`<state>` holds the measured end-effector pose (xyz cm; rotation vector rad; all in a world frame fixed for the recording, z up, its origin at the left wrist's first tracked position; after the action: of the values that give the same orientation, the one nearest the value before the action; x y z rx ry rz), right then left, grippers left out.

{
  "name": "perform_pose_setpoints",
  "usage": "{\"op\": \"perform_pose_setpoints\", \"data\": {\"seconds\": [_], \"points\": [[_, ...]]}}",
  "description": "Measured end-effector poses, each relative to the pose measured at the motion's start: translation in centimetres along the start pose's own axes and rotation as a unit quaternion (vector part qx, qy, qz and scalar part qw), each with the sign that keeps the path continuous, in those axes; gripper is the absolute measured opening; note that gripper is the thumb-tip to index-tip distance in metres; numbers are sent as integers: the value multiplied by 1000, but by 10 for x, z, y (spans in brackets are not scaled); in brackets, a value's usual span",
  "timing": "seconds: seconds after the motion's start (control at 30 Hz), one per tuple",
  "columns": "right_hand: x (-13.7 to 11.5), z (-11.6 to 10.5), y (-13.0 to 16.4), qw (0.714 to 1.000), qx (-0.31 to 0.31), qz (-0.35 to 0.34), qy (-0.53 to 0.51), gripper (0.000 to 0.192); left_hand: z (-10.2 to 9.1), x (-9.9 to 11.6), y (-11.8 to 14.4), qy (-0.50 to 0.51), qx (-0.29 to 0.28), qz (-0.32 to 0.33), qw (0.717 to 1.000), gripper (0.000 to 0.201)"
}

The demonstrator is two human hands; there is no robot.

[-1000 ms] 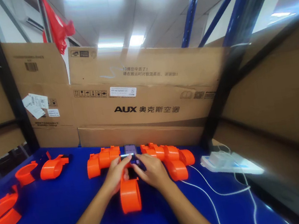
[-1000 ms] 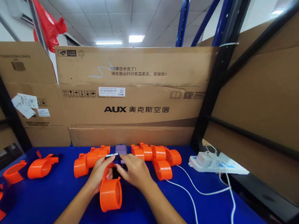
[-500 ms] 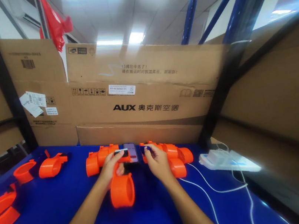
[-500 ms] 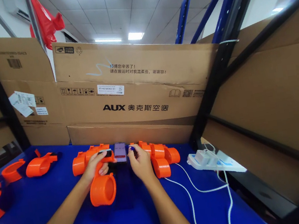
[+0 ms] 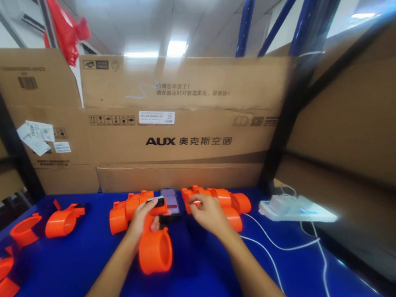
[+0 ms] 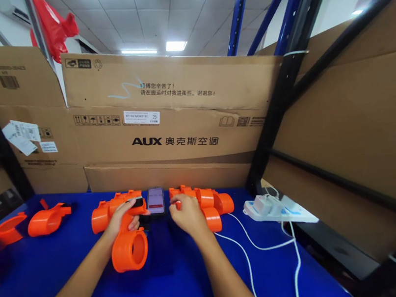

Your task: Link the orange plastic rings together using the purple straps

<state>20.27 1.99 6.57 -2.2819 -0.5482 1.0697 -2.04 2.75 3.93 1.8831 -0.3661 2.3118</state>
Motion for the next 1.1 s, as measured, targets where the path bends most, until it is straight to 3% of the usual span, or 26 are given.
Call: {"op": "perform_pose_setpoints", "data": {"seconds": [0.1, 0.27, 0.37, 0.57, 0.7, 0.87, 0.97, 1.1], "points": [[-14, 2, 3, 997, 19, -18, -70, 25, 7, -3, 3, -22, 34, 14, 999, 40], [-44, 14, 11, 984, -80, -113, -111, 38, 15, -7, 7, -41, 30, 37, 998, 44], [-49, 20, 14, 981, -90, -131, -111, 36, 15, -9, 6, -49, 34, 47, 997, 50], [-43, 22, 14, 986, -46, -114, -113, 33, -1, 2, 3, -40, 35, 15, 998, 55], [-37, 20, 12, 993, -1, -85, -87, 29, -22, 16, 3, 114, 39, -9, 993, 53], [-32, 29, 10, 989, -109, -95, 18, 19, -34, 24, 5, 280, 81, 4, 957, 34], [-36, 39, 7, 974, -184, -107, 81, 18, -33, 23, 5, 311, 78, -12, 947, 28], [-41, 52, 1, 954, -221, -110, 171, 16, -29, 20, 4, 318, 60, -22, 946, 30]]}}
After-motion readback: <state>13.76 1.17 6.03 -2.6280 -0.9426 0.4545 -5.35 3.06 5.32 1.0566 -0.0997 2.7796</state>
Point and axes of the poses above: each hand's wrist, its own y-axis away from the middle knuckle, its own z-axis out of the palm, x = y × z, the point moved 1 cm from there along -y, towards the middle knuckle, and after that the axes turned 10 degrees about -y, right-handed, at the moved point
